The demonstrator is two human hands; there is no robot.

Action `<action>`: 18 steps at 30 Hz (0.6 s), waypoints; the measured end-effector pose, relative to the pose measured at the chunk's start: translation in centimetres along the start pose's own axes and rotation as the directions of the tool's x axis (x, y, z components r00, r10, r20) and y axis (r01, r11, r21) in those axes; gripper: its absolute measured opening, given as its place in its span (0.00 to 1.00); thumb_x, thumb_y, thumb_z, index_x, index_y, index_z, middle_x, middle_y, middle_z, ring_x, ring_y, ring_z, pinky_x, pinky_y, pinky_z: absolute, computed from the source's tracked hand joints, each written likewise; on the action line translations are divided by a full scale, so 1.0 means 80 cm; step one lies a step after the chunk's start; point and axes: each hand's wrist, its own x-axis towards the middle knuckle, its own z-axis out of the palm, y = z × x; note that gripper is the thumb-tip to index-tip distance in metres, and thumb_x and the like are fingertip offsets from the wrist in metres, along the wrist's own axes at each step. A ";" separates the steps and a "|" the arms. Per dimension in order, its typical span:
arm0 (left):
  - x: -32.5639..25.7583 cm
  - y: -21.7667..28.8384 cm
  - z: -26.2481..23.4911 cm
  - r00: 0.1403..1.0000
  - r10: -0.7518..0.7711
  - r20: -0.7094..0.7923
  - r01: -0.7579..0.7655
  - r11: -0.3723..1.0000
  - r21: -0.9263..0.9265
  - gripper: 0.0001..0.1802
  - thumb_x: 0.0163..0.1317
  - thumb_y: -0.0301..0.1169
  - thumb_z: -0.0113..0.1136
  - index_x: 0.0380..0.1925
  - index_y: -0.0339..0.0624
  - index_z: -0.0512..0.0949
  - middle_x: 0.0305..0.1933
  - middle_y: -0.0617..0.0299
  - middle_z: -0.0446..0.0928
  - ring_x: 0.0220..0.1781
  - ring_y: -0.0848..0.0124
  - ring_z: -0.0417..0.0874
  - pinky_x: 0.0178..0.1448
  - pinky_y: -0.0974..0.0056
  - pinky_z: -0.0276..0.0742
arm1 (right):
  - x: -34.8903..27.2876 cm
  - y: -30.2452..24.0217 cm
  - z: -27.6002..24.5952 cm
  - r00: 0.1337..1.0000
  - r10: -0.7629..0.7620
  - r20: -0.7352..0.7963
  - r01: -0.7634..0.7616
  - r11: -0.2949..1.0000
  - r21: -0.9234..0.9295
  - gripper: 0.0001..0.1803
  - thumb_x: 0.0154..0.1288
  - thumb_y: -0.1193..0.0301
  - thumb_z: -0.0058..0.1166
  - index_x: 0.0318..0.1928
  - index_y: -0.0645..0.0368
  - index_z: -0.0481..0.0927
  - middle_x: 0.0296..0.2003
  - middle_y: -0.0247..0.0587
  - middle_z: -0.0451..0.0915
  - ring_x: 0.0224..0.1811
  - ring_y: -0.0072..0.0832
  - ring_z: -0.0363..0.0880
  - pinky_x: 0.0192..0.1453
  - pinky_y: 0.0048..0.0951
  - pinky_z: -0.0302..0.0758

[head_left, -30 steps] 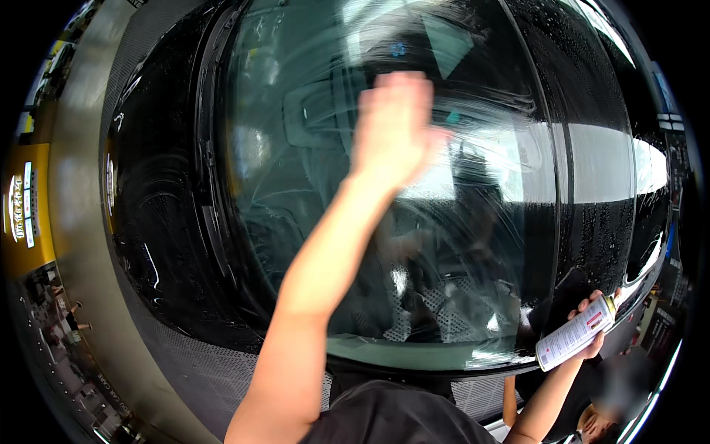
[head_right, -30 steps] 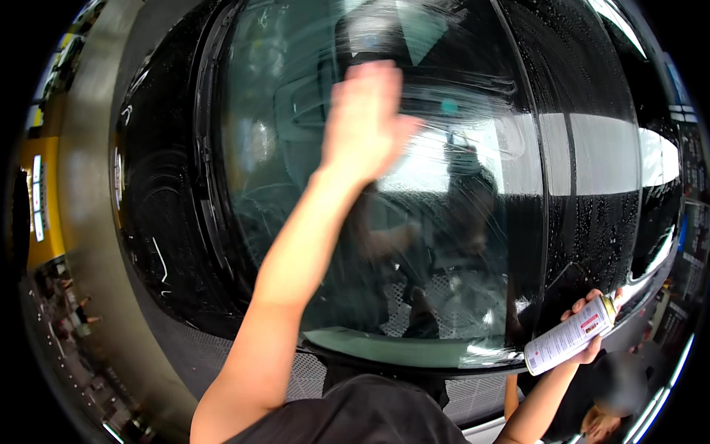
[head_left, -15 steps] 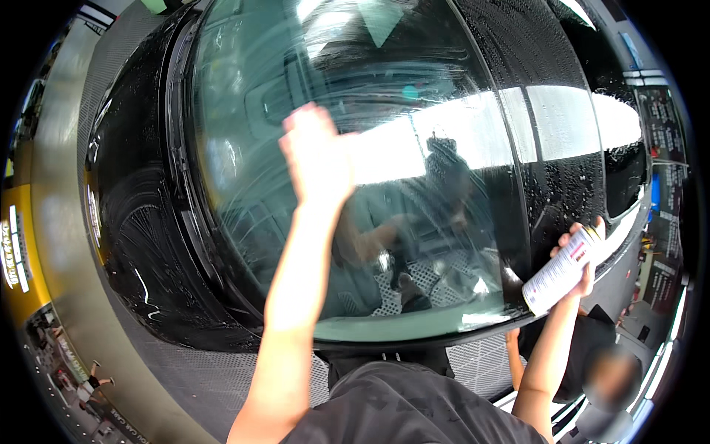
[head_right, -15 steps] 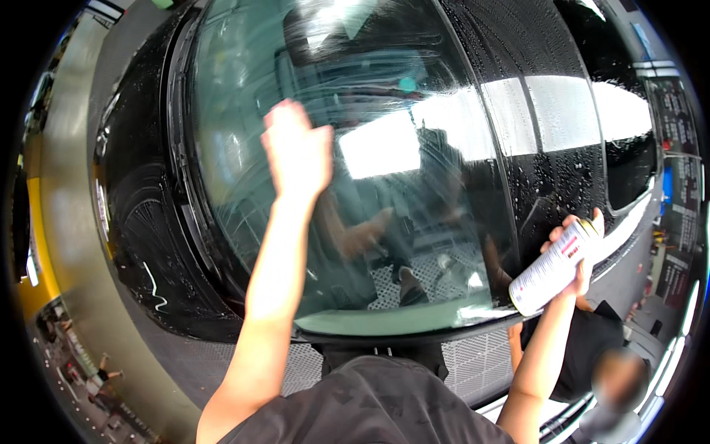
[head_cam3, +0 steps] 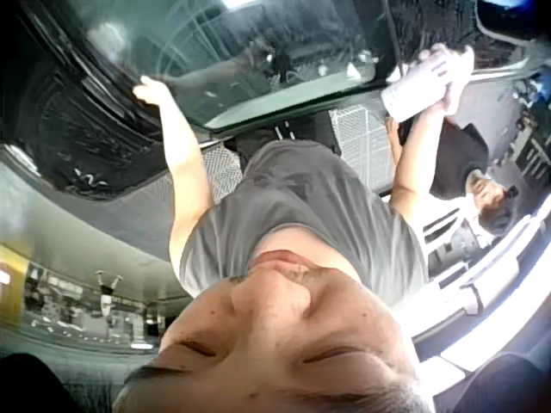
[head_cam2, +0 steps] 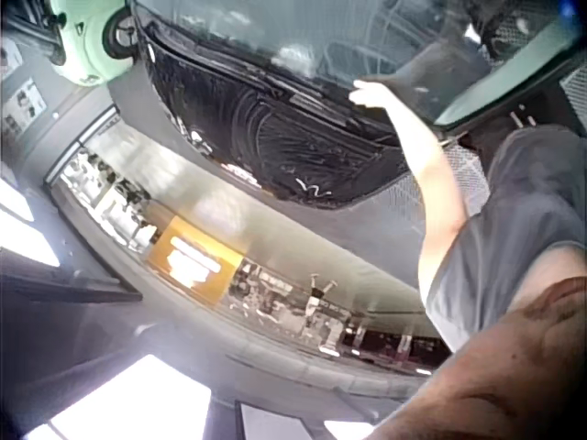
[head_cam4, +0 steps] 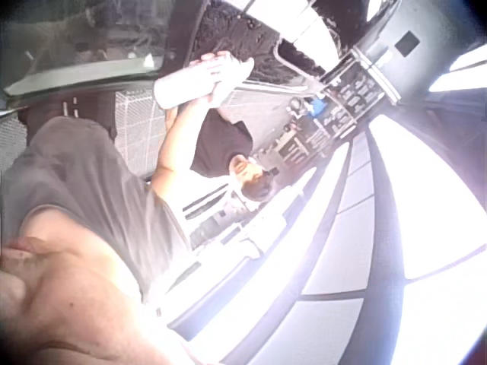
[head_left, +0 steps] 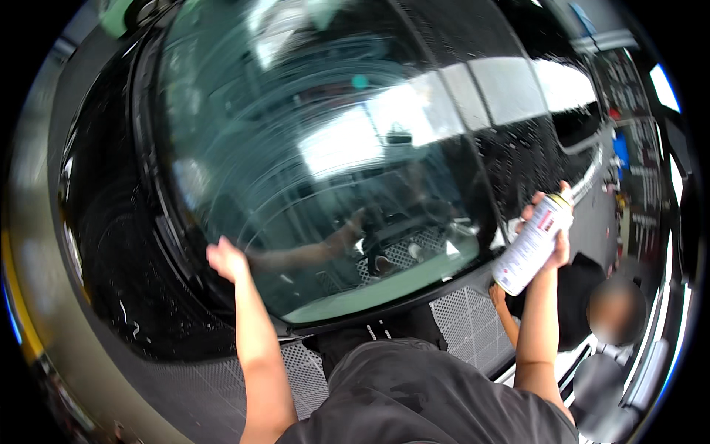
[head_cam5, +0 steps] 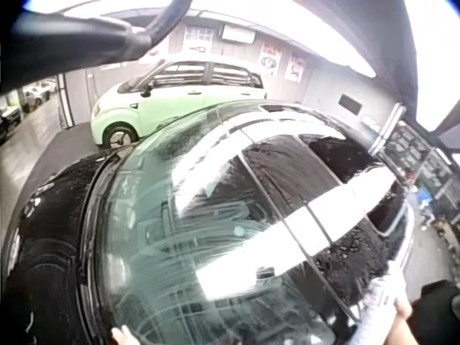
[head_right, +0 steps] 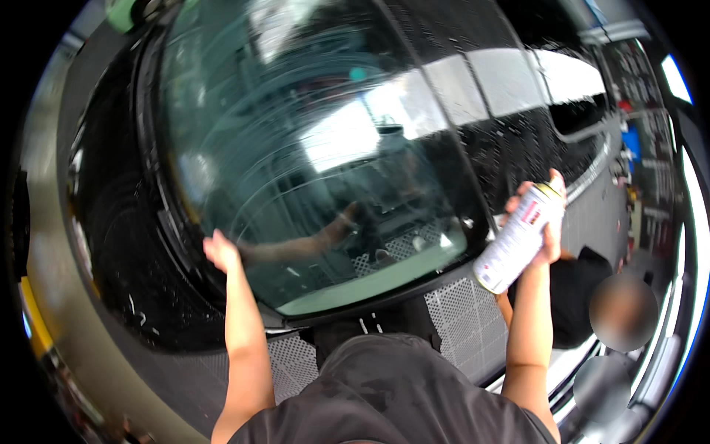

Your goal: The person sprays a liquid from a can onto the exterior of a black car and rubs it in with their hand. They treat the hood, windshield, roof, and side windows in sequence.

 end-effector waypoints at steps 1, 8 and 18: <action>-0.012 -0.063 -0.015 0.984 -0.167 0.067 0.161 0.984 0.078 0.31 0.71 0.51 0.55 0.51 0.27 0.76 0.57 0.33 0.76 0.59 0.37 0.76 0.64 0.42 0.72 | -0.003 0.003 -0.003 0.999 0.005 -0.034 -0.005 1.000 -0.008 0.54 0.60 0.59 0.69 0.77 0.50 0.46 0.55 0.58 0.72 0.46 0.46 0.83 0.42 0.46 0.89; -0.306 0.090 -0.056 0.706 0.543 0.454 -0.621 0.783 0.030 0.47 0.69 0.45 0.52 0.77 0.25 0.46 0.84 0.35 0.38 0.85 0.37 0.30 0.82 0.34 0.25 | -0.043 0.015 -0.006 0.982 -0.028 -0.187 0.026 1.000 -0.017 0.59 0.56 0.59 0.72 0.79 0.43 0.44 0.51 0.59 0.73 0.42 0.47 0.85 0.36 0.49 0.90; -0.242 0.638 0.110 -0.128 0.946 0.298 -0.974 -0.064 -0.216 0.50 0.67 0.51 0.57 0.74 0.20 0.51 0.78 0.30 0.53 0.81 0.37 0.51 0.81 0.37 0.45 | -0.020 -0.001 -0.042 0.970 0.012 -0.241 0.034 0.982 0.184 0.62 0.51 0.65 0.78 0.79 0.45 0.46 0.53 0.59 0.73 0.42 0.53 0.85 0.38 0.53 0.89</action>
